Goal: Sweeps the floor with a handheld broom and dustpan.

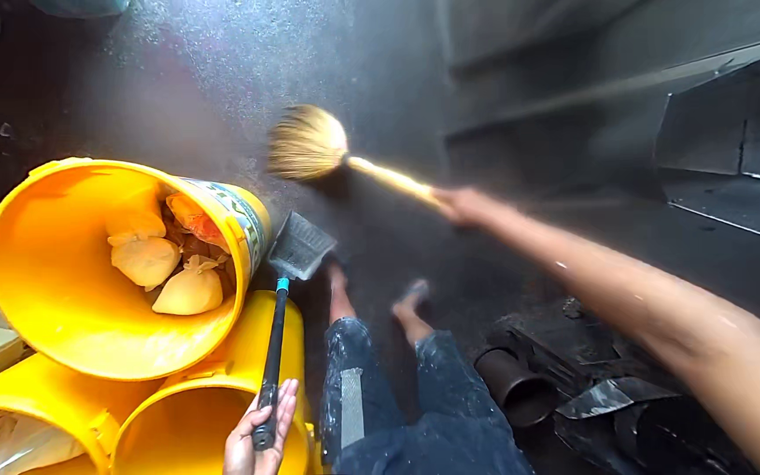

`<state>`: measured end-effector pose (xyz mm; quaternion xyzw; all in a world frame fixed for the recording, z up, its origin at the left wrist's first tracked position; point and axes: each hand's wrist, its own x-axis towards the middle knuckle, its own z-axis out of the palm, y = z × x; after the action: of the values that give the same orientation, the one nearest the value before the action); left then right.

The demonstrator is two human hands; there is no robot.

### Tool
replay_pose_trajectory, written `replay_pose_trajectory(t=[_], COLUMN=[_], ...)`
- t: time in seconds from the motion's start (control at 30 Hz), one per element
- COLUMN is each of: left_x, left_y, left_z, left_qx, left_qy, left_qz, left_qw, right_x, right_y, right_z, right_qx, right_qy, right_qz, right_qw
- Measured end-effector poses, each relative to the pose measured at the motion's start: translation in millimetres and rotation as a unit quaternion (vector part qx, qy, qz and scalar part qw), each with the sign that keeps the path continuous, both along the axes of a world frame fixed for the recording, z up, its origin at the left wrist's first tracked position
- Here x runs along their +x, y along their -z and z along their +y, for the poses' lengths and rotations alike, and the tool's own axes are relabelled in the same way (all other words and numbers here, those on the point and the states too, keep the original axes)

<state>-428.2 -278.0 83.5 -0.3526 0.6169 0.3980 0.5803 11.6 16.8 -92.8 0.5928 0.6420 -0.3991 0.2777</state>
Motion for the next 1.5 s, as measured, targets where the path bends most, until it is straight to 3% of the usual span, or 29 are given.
replay_pose_trajectory(t=[0.07, 0.13, 0.2, 0.27, 0.4, 0.5, 0.6, 0.73, 0.83, 0.93, 1.0, 1.07, 1.2, 1.27, 1.33, 1.4, 1.5], left_x=[10, 24, 43, 63, 106, 139, 151, 156, 159, 165, 172, 185, 211, 221, 226, 230, 232], left_y=[-4, -10, -18, -24, -22, -19, -30, -39, -37, -29, -23, -19, -14, -11, -9, -7, -4], left_z=[-1, 0, 0, 2, 6, 1, -23, -69, -109, -160, -189, -213, -265, -292, -323, -356, -395], left_qx=[0.002, 0.005, 0.004, 0.004, -0.001, -0.011, -0.015, -0.032, -0.039, -0.045, -0.050, -0.049, -0.048, -0.043, -0.044, -0.036, -0.027], left_qy=[0.007, 0.016, 0.018, 0.012, 0.027, 0.038, 0.034, 0.011, -0.006, -0.035, -0.053, -0.069, -0.114, -0.125, -0.131, -0.145, -0.146], left_qz=[0.015, 0.030, 0.052, 0.074, 0.115, 0.131, 0.148, 0.141, 0.132, 0.121, 0.121, 0.120, 0.122, 0.119, 0.114, 0.095, 0.064], left_qw=[1.000, 0.999, 0.999, 0.997, 0.993, 0.991, 0.988, 0.989, 0.990, 0.991, 0.990, 0.989, 0.985, 0.984, 0.984, 0.984, 0.987], right_x=[74, 123, 166, 200, 214, 196, 185, 208, 239, 256, 243, 211, 106, 48, -4, -38, -39], right_y=[-24, -72, -115, -134, -115, -75, -41, -37, -81, -129, -138, -121, -46, -17, -2, -1, 8], right_z=[-55, -115, -172, -201, -169, -132, -166, -281, -339, -355, -331, -282, -186, -162, -170, -213, -302], right_qx=[-0.046, -0.095, -0.084, -0.039, -0.046, -0.076, -0.125, -0.209, -0.185, -0.094, -0.046, -0.025, -0.024, -0.042, -0.062, -0.081, -0.059], right_qy=[0.089, 0.211, 0.328, 0.369, 0.385, 0.478, 0.526, 0.483, 0.474, 0.457, 0.422, 0.390, 0.421, 0.396, 0.314, 0.180, 0.002], right_qz=[0.018, 0.038, 0.080, 0.130, 0.133, 0.147, 0.160, 0.121, 0.143, 0.187, 0.182, 0.172, 0.212, 0.214, 0.183, 0.139, 0.077], right_qw=[0.995, 0.972, 0.938, 0.919, 0.912, 0.863, 0.826, 0.841, 0.849, 0.864, 0.887, 0.904, 0.882, 0.892, 0.930, 0.970, 0.995])
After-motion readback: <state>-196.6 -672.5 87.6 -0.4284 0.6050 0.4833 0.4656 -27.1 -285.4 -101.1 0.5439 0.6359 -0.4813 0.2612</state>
